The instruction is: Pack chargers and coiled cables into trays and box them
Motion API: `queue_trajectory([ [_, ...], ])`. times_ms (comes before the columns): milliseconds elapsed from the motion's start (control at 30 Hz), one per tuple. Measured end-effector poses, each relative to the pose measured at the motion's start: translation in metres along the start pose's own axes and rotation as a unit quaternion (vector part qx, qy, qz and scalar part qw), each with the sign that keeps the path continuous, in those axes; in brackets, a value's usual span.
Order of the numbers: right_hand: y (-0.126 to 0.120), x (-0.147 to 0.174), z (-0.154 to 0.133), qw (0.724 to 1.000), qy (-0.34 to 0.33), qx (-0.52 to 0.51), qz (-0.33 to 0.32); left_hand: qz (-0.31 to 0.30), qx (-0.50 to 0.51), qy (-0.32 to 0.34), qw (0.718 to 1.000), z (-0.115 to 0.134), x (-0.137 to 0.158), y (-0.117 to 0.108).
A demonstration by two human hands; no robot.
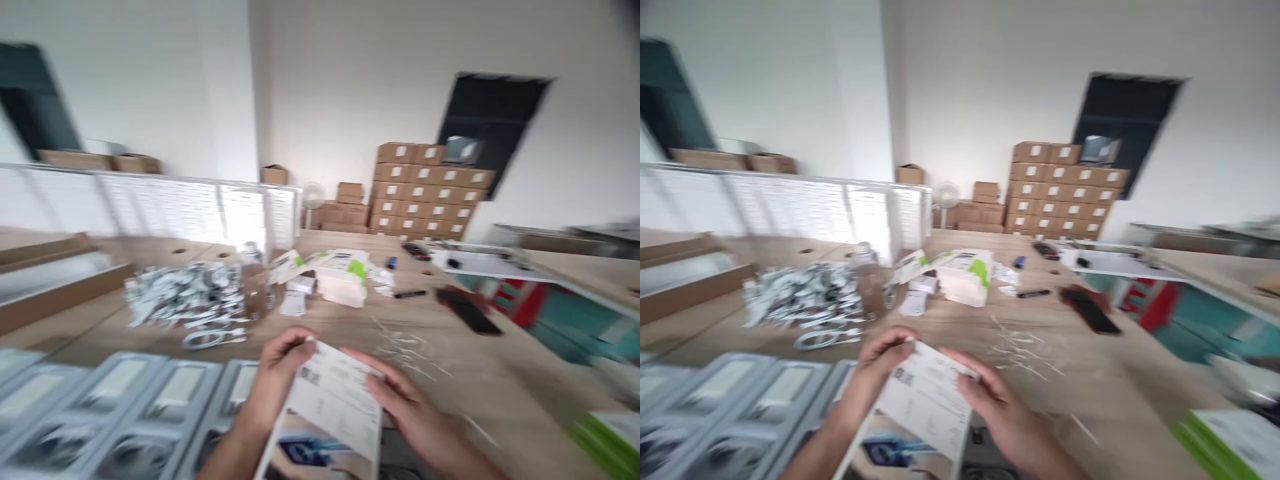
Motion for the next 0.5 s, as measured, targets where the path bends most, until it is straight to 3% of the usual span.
queue_trajectory([
  [100,-0.016,-0.003,0.015,0.996,0.019,0.089,0.025,0.007,0.017,0.0,1.0,-0.001,0.005,0.0],
  [233,-0.026,-0.011,0.008,0.971,-0.04,0.22,0.084,0.05,0.029,0.031,0.998,-0.001,0.01,0.001],
  [300,-0.021,-0.01,-0.008,0.954,-0.091,0.266,0.101,0.076,0.046,0.051,0.995,-0.001,0.011,-0.002],
  [400,0.001,-0.008,-0.029,0.913,-0.163,0.369,0.061,0.094,0.07,0.069,0.991,-0.006,0.002,-0.006],
  [500,0.02,-0.004,-0.034,0.867,-0.157,0.471,0.042,0.08,0.083,0.08,0.99,-0.015,-0.007,-0.003],
])
Point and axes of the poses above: each hand's wrist, its own x-axis away from the middle knuckle, its own y-axis out of the palm, z = x × y, the point moved 5 cm from there along -x, towards the middle knuckle, and after that the axes turned 10 degrees about -y, right-handed, at the moved point
